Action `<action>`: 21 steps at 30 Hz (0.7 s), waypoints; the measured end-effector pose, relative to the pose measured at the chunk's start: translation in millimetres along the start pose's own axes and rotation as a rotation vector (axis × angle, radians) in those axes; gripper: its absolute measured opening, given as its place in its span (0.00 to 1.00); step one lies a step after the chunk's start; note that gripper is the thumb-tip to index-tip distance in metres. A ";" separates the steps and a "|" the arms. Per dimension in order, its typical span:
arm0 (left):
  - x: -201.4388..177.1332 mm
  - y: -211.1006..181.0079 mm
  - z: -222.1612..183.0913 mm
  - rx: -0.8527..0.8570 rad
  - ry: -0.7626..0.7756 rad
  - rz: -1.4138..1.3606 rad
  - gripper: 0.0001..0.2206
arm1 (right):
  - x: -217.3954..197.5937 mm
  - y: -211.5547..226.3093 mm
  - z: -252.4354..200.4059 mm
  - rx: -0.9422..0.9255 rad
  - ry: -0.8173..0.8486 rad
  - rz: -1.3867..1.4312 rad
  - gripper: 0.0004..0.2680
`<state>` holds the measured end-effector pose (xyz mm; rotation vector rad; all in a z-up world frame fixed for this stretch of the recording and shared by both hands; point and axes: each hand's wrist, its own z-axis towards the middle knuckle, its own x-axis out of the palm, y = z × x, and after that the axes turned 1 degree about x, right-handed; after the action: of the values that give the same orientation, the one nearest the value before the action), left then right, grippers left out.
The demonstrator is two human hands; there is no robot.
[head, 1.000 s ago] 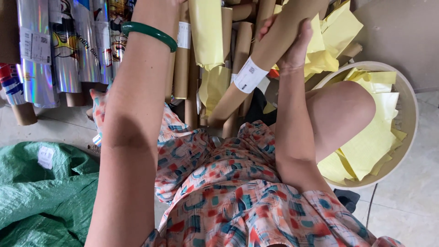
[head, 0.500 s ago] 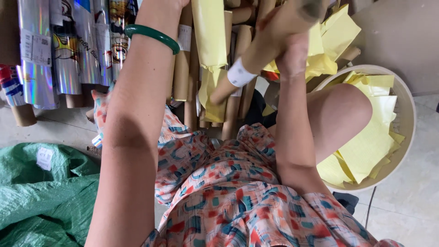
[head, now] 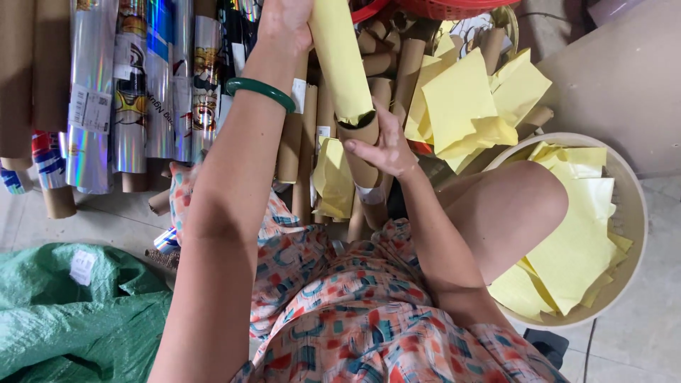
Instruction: The person wraps iridescent rolls in yellow paper, tapes them shut, and places them into a cardboard tube.
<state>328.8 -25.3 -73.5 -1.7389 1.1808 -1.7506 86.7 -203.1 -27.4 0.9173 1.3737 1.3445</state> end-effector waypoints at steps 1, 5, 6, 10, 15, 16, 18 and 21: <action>6.5 -0.7 -5.5 0.046 0.048 0.090 0.09 | 0.7 2.9 1.5 0.025 -0.007 -0.016 0.33; 44.2 -18.4 -35.8 0.102 0.119 0.213 0.10 | -3.3 -8.6 4.3 0.053 -0.027 -0.070 0.33; 56.0 -26.6 -45.1 0.066 0.152 0.286 0.11 | -5.0 -12.0 5.6 0.089 -0.028 -0.042 0.32; 109.4 -50.8 -92.7 0.219 0.390 0.416 0.12 | -12.2 -16.8 18.2 0.151 -0.102 0.114 0.28; 115.6 -31.0 -100.6 0.189 0.506 0.478 0.12 | -32.5 5.4 47.8 -0.045 -0.259 0.181 0.23; 110.0 -23.7 -97.6 0.133 0.553 0.399 0.16 | -36.4 5.9 53.3 -0.087 -0.288 0.178 0.23; 102.3 -20.5 -95.0 0.136 0.554 0.360 0.18 | -36.0 2.0 57.2 -0.111 -0.274 0.159 0.24; 94.4 -18.0 -93.2 0.119 0.541 0.322 0.21 | -37.2 2.1 63.1 -0.169 -0.240 0.080 0.25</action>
<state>231.6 -62.8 10.5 -0.9590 1.4330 -2.0892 156.5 -222.3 -15.4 0.9917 1.0343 1.3404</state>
